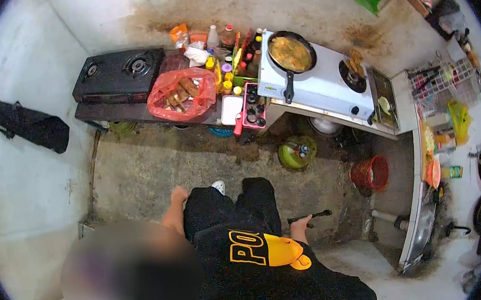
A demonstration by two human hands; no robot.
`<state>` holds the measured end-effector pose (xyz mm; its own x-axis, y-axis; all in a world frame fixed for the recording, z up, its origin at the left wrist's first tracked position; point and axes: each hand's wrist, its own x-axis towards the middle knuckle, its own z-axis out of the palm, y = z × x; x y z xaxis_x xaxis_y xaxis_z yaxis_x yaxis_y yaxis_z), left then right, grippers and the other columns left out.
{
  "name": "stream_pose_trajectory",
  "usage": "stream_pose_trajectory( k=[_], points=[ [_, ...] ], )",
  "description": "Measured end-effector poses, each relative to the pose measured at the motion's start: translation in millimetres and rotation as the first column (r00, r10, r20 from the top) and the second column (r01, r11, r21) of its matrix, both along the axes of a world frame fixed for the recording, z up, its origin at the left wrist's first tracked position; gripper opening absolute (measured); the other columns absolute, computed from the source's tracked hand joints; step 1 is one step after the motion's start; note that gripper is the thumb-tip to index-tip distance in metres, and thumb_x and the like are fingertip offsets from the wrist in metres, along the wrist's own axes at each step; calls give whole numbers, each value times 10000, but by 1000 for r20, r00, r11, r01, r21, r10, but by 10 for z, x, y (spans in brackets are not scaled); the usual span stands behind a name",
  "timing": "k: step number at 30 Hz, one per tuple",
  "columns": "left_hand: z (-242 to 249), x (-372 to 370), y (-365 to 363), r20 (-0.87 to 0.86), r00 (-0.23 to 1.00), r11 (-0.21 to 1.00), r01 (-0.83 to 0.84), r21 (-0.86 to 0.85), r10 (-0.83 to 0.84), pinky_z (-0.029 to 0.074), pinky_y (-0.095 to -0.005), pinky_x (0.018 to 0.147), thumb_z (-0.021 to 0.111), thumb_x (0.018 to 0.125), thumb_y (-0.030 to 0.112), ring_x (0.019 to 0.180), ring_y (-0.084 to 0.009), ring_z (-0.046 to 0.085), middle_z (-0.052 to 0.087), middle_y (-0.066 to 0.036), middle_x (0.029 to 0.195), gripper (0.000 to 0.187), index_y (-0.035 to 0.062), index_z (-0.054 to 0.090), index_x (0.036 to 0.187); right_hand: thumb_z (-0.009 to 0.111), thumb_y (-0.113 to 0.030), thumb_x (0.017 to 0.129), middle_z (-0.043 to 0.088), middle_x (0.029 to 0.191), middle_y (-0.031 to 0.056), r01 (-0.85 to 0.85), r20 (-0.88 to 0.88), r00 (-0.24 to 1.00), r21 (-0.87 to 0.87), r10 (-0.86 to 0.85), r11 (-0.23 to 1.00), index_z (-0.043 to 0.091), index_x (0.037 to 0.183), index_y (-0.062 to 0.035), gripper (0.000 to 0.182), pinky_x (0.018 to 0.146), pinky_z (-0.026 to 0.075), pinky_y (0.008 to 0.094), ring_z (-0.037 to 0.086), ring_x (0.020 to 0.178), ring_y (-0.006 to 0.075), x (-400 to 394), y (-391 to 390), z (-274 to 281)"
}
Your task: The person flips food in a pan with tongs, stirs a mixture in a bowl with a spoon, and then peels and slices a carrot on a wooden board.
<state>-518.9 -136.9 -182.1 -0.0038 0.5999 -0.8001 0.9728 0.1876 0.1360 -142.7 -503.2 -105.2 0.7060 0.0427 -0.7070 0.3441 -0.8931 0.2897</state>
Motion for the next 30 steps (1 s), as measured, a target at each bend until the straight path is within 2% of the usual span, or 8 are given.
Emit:
stream_pose_trajectory(
  k=[5, 10, 17, 21, 22, 24, 27, 30],
  points=[
    [-174, 888, -18, 169, 969, 970, 143, 197, -177, 462, -458, 812, 503, 802, 292, 975, -410, 566, 587, -287, 1013, 398, -62, 619, 943, 489, -480, 847, 507, 865, 95, 483, -112, 876, 183, -470, 856, 528, 959, -36, 459, 738, 316, 433, 435, 777, 241, -60, -445, -56],
    [-3, 1769, -262, 47, 899, 897, 429, 109, -436, 449, -445, 848, 519, 789, 344, 1008, -409, 559, 586, -271, 1056, 466, -36, 594, 1048, 512, -466, 852, 499, 780, 95, 915, -256, 222, 388, -941, 110, 539, 892, -29, 440, 663, 337, 416, 423, 691, 226, 104, -787, -106],
    [-441, 2755, -206, 88, 586, 590, 806, 42, -806, 468, -442, 773, 469, 844, 396, 870, -370, 601, 635, -222, 914, 467, -38, 637, 884, 544, -446, 858, 489, 662, 96, 585, -327, -497, 558, -804, -588, 554, 797, -18, 432, 557, 366, 393, 405, 572, 206, 1109, -1103, -17],
    [-102, 3599, -179, 72, -86, -43, 885, 463, -994, 476, -418, 714, 468, 862, 372, 795, -307, 626, 647, -191, 838, 425, -25, 619, 851, 562, -435, 862, 483, 594, 97, 443, -314, -643, 591, -698, -674, 563, 744, -13, 438, 497, 382, 379, 395, 503, 194, 1807, -1113, -9],
    [-92, 3795, -176, 109, -37, 19, 881, 473, -993, 477, -413, 699, 468, 867, 367, 776, -291, 632, 650, -184, 819, 416, -22, 614, 842, 567, -432, 862, 481, 577, 97, 431, -322, -633, 609, -704, -666, 565, 730, -11, 441, 482, 386, 376, 393, 486, 192, 1966, -1087, -120],
    [-82, 4115, -249, 378, 486, 597, 753, 278, -788, 475, -404, 715, 490, 864, 362, 791, -293, 632, 653, -163, 824, 410, -25, 593, 949, 546, -392, 885, 529, 633, 113, 354, -333, -483, 772, -810, -528, 598, 874, 20, 416, 538, 450, 380, 453, 542, 210, 2158, -1276, -1497],
    [255, 4249, -418, 391, 517, 640, 699, 321, -761, 472, -392, 734, 505, 862, 364, 796, -299, 631, 654, -168, 849, 415, -22, 585, 993, 550, -398, 881, 563, 686, 124, 325, -552, -608, 482, -570, -814, 598, 998, 19, 436, 569, 473, 396, 484, 581, 229, 2672, -1097, -1295],
    [358, 3987, -715, 632, 725, 960, 168, 224, -274, 466, -402, 761, 514, 856, 374, 825, -318, 624, 654, -179, 883, 424, -19, 598, 992, 562, -416, 868, 588, 749, 137, 772, -189, -277, 539, -942, -335, 525, 1172, 5, 520, 537, 471, 423, 509, 574, 243, 3070, -877, -1144]
  ],
)
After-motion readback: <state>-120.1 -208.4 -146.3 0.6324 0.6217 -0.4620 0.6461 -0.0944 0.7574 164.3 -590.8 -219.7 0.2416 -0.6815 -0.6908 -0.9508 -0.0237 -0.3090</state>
